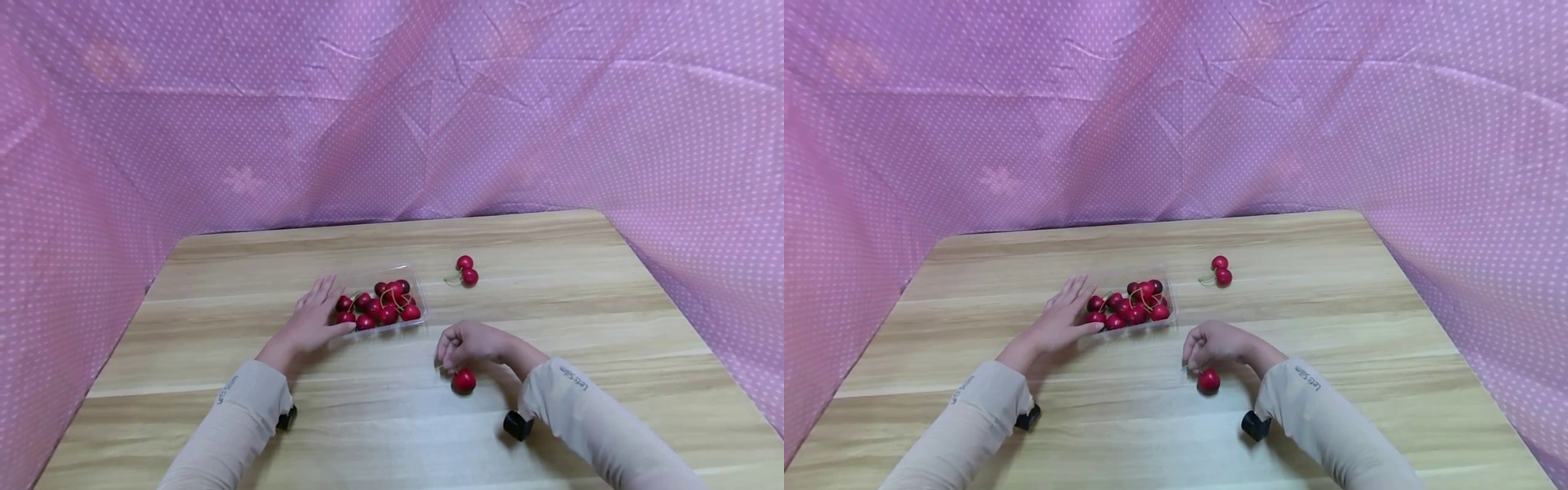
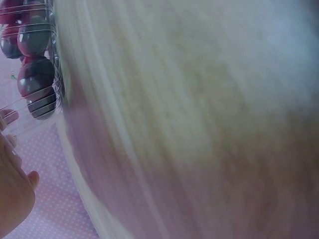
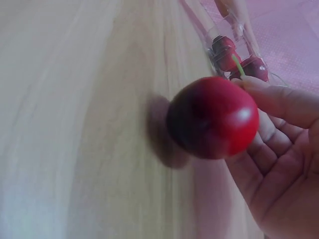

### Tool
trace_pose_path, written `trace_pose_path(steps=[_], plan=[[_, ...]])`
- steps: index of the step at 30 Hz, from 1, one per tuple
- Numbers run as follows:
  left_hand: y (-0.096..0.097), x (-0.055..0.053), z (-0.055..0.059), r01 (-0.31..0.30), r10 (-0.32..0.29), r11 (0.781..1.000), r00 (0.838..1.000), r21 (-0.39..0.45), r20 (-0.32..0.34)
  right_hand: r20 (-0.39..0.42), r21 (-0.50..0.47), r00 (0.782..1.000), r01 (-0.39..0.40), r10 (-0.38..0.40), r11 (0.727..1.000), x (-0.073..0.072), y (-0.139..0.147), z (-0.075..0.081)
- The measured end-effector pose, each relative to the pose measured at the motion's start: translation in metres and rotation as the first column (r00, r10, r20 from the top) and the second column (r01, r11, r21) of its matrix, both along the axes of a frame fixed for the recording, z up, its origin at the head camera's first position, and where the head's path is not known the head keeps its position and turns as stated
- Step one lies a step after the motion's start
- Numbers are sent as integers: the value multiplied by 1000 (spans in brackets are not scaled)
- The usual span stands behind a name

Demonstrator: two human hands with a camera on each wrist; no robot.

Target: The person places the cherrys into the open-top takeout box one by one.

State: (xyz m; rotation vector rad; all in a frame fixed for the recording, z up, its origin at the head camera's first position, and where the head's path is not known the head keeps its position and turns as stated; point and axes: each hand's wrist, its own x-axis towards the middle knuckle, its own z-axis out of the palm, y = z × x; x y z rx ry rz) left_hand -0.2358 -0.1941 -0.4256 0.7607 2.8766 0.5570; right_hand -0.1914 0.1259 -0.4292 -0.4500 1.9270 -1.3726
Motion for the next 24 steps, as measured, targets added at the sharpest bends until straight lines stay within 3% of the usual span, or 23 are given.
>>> trace_pose_path(steps=[11, 24], plan=[[0, 1, 1, 5, -5, 1000, 1000, 1, -11, -21, -123, 992, 123, -127, 985, -6, -10, 6], [1, 2, 0, -6, 6, 1000, 1000, -9, -12, -8, -248, 957, 278, -289, 928, -10, -29, 23]])
